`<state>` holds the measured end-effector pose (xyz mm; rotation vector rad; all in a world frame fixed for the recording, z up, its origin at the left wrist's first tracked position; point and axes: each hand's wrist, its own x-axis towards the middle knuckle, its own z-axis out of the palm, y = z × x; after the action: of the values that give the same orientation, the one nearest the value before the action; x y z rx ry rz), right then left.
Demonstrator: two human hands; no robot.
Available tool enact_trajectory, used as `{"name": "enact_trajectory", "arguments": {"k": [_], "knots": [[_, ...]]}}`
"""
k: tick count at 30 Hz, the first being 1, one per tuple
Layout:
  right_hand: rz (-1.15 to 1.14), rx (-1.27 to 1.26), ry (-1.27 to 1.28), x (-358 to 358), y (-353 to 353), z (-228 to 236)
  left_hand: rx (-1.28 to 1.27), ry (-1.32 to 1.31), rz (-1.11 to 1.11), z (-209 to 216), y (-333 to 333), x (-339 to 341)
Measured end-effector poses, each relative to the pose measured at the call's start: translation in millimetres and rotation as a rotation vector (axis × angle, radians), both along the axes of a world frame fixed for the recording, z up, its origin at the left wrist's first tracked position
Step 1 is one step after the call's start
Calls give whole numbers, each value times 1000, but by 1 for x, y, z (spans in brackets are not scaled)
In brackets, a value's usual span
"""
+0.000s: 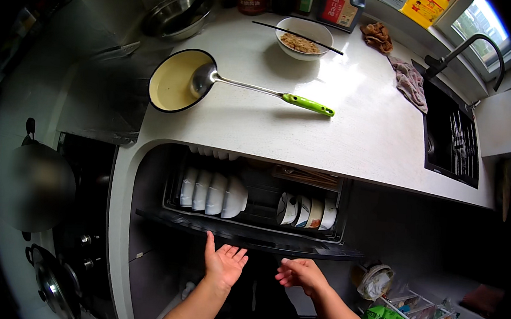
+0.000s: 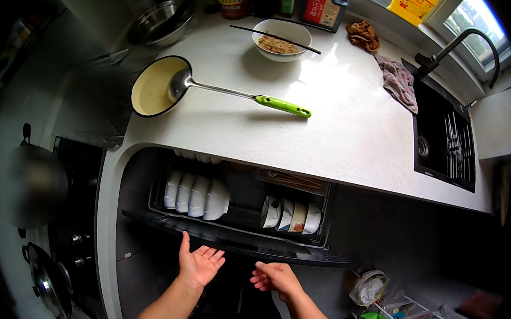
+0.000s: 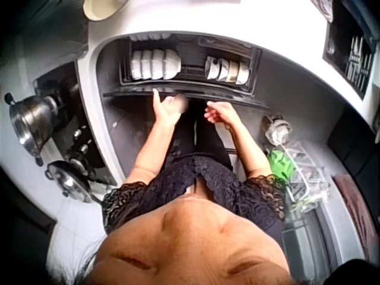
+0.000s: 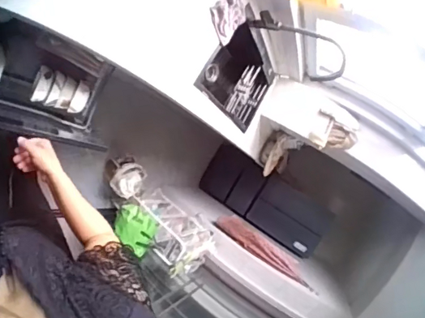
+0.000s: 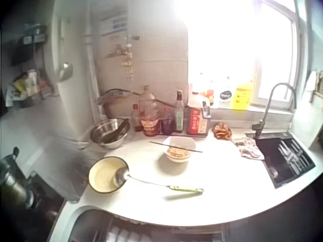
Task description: The person cleans a refrigerator drawer and door with a cloth, then rinses the cloth at the sink. They stir dumplings in a pot on the stove and serve them into bowls using a ladle.
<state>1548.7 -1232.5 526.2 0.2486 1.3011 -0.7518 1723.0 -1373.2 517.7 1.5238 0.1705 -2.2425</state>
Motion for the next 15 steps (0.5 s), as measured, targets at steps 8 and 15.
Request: {"name": "enact_trajectory", "arguments": {"k": [8,15], "knots": [[233,-196,749,35,-177,-119,49,-16,-61,0,5,20],[377,115,746,74,-216,-153,-33,12,-65,28,-7,34]]}}
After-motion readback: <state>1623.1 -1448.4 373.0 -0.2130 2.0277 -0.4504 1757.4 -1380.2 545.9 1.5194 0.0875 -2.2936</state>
